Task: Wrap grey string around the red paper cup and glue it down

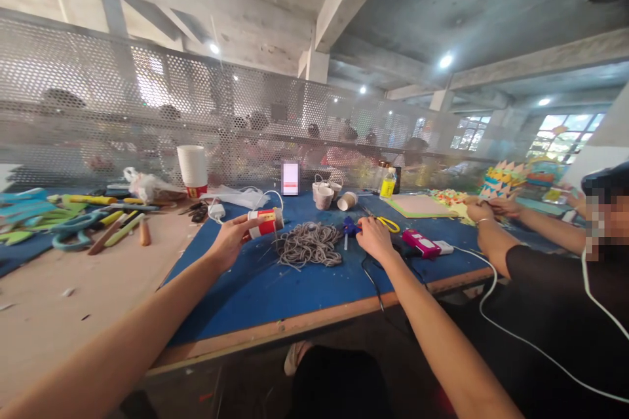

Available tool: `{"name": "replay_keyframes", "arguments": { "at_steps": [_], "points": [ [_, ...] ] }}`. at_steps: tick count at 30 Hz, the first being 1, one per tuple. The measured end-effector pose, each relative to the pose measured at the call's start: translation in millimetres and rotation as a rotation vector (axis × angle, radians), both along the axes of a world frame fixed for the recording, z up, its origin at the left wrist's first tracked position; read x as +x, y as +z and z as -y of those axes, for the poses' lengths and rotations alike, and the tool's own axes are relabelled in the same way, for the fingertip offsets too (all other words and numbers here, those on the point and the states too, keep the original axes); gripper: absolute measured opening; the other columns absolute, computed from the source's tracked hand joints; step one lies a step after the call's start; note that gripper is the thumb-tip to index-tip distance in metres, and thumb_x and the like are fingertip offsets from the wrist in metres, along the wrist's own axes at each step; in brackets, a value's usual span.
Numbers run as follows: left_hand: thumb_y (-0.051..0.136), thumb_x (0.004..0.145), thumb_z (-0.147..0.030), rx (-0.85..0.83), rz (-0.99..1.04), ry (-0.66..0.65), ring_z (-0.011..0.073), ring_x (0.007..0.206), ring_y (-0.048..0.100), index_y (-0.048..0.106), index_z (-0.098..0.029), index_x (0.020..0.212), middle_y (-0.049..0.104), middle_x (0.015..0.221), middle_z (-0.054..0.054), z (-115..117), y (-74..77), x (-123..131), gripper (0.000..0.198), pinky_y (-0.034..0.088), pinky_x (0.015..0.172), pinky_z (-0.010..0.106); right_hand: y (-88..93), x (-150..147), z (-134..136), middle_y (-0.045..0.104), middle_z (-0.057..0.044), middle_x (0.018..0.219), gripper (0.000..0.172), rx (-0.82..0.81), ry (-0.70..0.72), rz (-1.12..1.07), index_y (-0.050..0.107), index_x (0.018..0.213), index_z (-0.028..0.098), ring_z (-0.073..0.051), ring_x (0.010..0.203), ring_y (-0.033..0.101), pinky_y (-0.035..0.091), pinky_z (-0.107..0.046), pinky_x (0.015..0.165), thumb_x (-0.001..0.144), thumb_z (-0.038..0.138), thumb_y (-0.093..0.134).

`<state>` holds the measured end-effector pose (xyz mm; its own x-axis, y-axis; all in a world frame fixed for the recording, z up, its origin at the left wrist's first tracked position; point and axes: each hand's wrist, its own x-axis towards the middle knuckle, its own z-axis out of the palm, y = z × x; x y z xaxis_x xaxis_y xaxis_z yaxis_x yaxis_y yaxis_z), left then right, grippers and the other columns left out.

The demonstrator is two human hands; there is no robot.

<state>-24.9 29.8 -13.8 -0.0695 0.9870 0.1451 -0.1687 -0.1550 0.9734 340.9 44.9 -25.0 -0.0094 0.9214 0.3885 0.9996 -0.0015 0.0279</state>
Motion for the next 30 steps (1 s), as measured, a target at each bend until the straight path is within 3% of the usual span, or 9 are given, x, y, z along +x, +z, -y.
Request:
{"name": "replay_keyframes", "arguments": {
  "at_steps": [6, 10, 15, 19, 25, 30],
  "points": [
    [0.087, 0.062, -0.035, -0.004, 0.013, -0.025, 0.0148, 0.068, 0.063, 0.080, -0.016, 0.087, 0.077, 0.083, 0.006, 3.6, 1.8, 4.1, 0.033, 0.048, 0.066, 0.026, -5.6, -2.3, 0.3, 0.065, -0.017, 0.118, 0.030, -0.004, -0.007, 0.061, 0.060, 0.118, 0.014, -0.032, 0.113, 0.061, 0.043, -0.044, 0.094, 0.090, 0.019, 0.053],
    [0.088, 0.061, -0.032, -0.018, 0.050, -0.025, 0.0138, 0.070, 0.062, 0.081, -0.016, 0.088, 0.077, 0.085, 0.006, 3.4, 2.8, 3.6, 0.033, 0.048, 0.066, 0.024, -7.1, -1.9, -0.8, 0.064, -0.017, 0.115, 0.024, 0.023, 0.005, 0.062, 0.058, 0.114, 0.012, -0.027, 0.106, 0.064, 0.046, -0.037, 0.089, 0.092, 0.016, 0.050],
    [0.089, 0.061, -0.033, -0.027, 0.065, -0.020, 0.0130, 0.069, 0.061, 0.081, -0.015, 0.089, 0.077, 0.084, 0.006, 3.0, 1.7, 2.3, 0.035, 0.047, 0.066, 0.023, -4.9, 4.2, -4.8, 0.063, -0.017, 0.112, 0.028, 0.268, 0.034, -0.167, 0.052, 0.117, 0.011, -0.026, 0.099, 0.065, 0.049, -0.034, 0.084, 0.094, 0.026, 0.052],
    [0.086, 0.065, -0.033, -0.022, 0.058, -0.042, 0.0137, 0.068, 0.061, 0.081, -0.015, 0.092, 0.077, 0.084, 0.006, 3.3, 0.6, 2.3, 0.033, 0.046, 0.067, 0.024, -1.0, 5.8, -8.0, 0.062, -0.017, 0.117, 0.037, 0.463, 0.200, -0.386, 0.053, 0.125, 0.015, -0.028, 0.098, 0.066, 0.052, -0.037, 0.080, 0.097, 0.038, 0.049],
    [0.086, 0.064, -0.031, -0.021, 0.074, -0.052, 0.0157, 0.070, 0.063, 0.080, -0.013, 0.095, 0.078, 0.087, 0.008, 3.8, 0.4, 3.4, 0.036, 0.047, 0.067, 0.026, 16.3, -13.6, -5.9, 0.067, -0.013, 0.096, 0.033, 0.408, 0.382, -0.564, 0.069, 0.104, 0.017, -0.028, 0.090, 0.066, 0.052, -0.038, 0.082, 0.095, 0.044, 0.052],
    [0.087, 0.066, -0.033, -0.028, 0.066, -0.055, 0.0163, 0.074, 0.066, 0.080, -0.015, 0.093, 0.078, 0.088, 0.008, 1.9, -0.7, 2.7, 0.033, 0.050, 0.072, 0.026, 47.6, -64.4, 2.7, 0.074, -0.009, 0.096, 0.035, 0.237, 0.569, -0.763, 0.072, 0.106, 0.018, -0.025, 0.089, 0.068, 0.052, -0.037, 0.085, 0.092, 0.048, 0.060]
  ]
}}
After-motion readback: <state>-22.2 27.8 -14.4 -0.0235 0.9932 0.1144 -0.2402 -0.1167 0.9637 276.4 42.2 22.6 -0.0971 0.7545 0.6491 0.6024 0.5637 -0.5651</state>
